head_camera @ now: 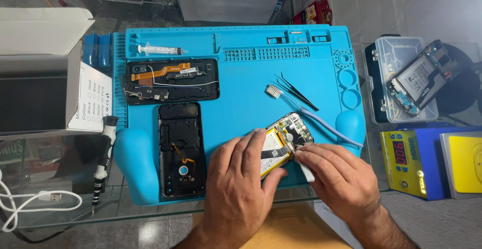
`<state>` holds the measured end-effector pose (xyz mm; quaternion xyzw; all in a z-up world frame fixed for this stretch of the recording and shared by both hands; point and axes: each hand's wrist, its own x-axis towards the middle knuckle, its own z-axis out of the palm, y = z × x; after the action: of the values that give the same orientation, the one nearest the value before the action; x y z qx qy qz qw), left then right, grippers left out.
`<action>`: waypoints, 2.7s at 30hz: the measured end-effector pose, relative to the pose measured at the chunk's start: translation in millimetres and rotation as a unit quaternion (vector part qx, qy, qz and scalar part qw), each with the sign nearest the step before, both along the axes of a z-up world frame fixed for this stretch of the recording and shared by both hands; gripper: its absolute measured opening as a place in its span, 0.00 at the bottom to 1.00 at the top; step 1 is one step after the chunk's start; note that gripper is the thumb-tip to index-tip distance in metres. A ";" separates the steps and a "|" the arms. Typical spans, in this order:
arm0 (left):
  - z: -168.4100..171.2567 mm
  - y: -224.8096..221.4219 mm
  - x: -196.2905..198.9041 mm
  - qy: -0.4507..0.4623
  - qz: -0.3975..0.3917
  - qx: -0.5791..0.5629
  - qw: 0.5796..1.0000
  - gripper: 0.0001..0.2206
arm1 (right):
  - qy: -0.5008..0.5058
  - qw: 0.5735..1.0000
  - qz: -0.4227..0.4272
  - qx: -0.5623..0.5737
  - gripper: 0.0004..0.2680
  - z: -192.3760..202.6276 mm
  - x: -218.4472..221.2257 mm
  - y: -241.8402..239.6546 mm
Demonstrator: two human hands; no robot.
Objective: The person disassembles a smartphone on a blue work mat, using tweezers and a plastic spudger to remove internal components. They carefully lift and detach small parts from the motherboard and battery area, placing them on the mat.
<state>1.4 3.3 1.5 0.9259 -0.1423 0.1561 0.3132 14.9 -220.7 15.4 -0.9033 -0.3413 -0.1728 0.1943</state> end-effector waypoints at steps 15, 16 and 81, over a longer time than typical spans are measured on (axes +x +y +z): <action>1.4 -4.0 0.1 -0.007 0.013 0.006 1.000 0.32 | -0.042 0.994 0.019 0.095 0.07 4.8 1.0 -0.2; 1.3 -4.9 1.6 -0.010 0.010 0.009 1.000 0.32 | -0.044 0.994 0.016 0.098 0.07 4.6 1.5 -3.0; 20.9 -34.3 16.4 0.140 0.073 0.044 0.986 0.06 | 0.144 0.961 0.012 0.236 0.04 -8.0 -2.6 -59.0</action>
<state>17.9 -31.0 22.4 0.9595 -0.0358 0.0411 0.2765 12.3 -279.6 7.3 -0.8432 -0.2697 -0.1141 0.4508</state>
